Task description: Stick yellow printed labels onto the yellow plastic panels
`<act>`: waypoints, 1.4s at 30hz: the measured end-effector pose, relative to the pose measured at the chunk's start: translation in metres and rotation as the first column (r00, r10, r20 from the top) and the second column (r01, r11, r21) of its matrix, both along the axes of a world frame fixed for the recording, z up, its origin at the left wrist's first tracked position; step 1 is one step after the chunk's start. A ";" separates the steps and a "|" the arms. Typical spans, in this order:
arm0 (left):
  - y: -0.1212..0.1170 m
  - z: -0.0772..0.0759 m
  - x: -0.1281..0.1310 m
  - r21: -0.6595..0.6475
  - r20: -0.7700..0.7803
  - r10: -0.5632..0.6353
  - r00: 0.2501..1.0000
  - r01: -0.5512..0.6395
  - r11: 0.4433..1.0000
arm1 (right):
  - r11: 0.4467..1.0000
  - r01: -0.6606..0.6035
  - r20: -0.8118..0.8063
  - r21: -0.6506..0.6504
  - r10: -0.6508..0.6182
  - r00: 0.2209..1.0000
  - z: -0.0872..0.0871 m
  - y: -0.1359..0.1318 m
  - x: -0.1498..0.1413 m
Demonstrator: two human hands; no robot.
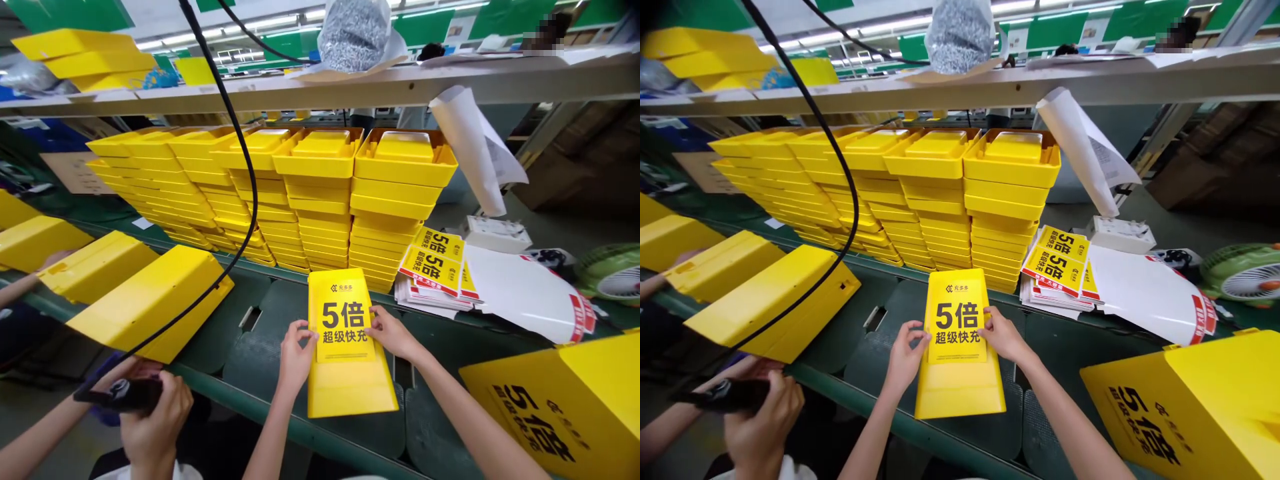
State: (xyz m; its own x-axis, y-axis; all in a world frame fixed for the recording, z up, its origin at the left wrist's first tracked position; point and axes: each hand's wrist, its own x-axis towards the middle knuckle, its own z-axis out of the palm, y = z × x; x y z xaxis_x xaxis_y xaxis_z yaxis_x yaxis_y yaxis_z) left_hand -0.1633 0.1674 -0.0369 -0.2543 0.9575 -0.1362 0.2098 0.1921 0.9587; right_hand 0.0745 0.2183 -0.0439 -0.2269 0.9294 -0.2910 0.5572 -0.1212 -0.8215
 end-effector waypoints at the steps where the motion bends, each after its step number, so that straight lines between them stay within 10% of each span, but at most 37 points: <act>1: 0.001 -0.002 0.000 0.001 -0.002 0.001 1.000 -0.001 1.000 | 1.000 0.001 0.001 0.001 -0.001 1.000 -0.001 0.000 0.000; 23: 0.005 -0.023 -0.004 0.011 -0.020 -0.020 1.000 0.020 1.000 | 0.998 0.045 0.007 0.047 -0.045 0.999 -0.001 -0.001 -0.002; 42: -0.012 -0.006 0.000 0.039 -0.328 0.075 0.942 -0.066 0.997 | 0.956 0.143 0.012 0.256 -0.151 0.989 -0.013 -0.042 0.001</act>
State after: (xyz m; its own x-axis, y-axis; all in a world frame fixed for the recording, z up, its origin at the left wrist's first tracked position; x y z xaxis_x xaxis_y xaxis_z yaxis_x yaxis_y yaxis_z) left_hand -0.1634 0.1558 -0.0433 -0.3478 0.9375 -0.0081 0.5015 0.1934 0.8432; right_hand 0.0757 0.1762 -0.0566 -0.0772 0.9959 -0.0465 0.5745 0.0063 -0.8185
